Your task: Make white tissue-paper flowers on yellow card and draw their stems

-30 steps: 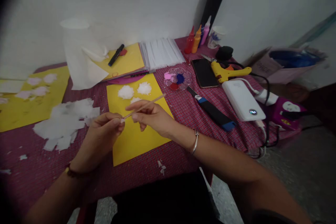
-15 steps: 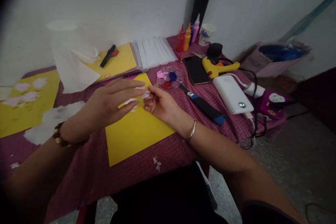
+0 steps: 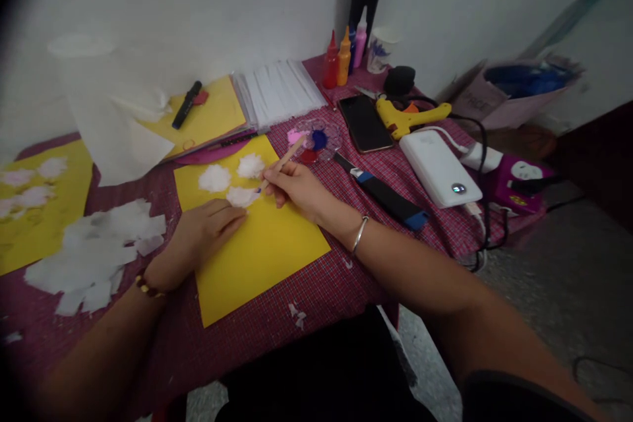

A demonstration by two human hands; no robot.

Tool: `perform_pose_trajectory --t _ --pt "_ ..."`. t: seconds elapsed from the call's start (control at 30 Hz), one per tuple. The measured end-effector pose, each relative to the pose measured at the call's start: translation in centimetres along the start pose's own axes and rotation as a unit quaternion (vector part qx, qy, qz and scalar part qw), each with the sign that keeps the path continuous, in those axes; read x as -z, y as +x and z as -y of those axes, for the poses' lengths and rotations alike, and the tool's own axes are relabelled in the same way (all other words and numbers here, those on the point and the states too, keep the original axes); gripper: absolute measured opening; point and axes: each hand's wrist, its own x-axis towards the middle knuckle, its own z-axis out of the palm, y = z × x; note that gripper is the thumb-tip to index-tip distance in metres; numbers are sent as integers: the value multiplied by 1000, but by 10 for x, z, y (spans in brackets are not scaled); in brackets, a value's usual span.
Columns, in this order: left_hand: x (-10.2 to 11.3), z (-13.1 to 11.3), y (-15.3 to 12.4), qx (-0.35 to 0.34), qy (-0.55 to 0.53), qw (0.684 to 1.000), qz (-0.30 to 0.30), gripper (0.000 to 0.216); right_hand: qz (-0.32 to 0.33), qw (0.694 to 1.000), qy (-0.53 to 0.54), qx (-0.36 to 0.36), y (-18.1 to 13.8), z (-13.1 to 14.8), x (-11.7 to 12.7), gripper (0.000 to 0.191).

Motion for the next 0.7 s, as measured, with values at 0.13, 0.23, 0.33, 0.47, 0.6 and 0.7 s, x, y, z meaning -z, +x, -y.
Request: perform_pose_trajectory --t 0.13,0.23,0.33,0.47,0.6,0.7 --pt "-2 7 14 80 -80 993 -42 14 20 993 -103 62 -2 -5 -2 16" --pt "-3 14 23 147 -161 975 -48 10 49 978 -185 85 -4 -8 -5 13" --pt "-3 20 29 195 -217 956 -34 8 68 959 -255 104 -8 -9 -8 11" --pt "-2 23 31 216 -256 942 -26 6 72 937 -320 119 -9 -10 -10 12" --pt "-1 21 32 227 -279 932 -34 6 67 932 -336 120 -6 -12 -11 13" --pt "-2 21 32 232 -278 931 -42 6 74 929 -340 126 -5 -13 -11 13"
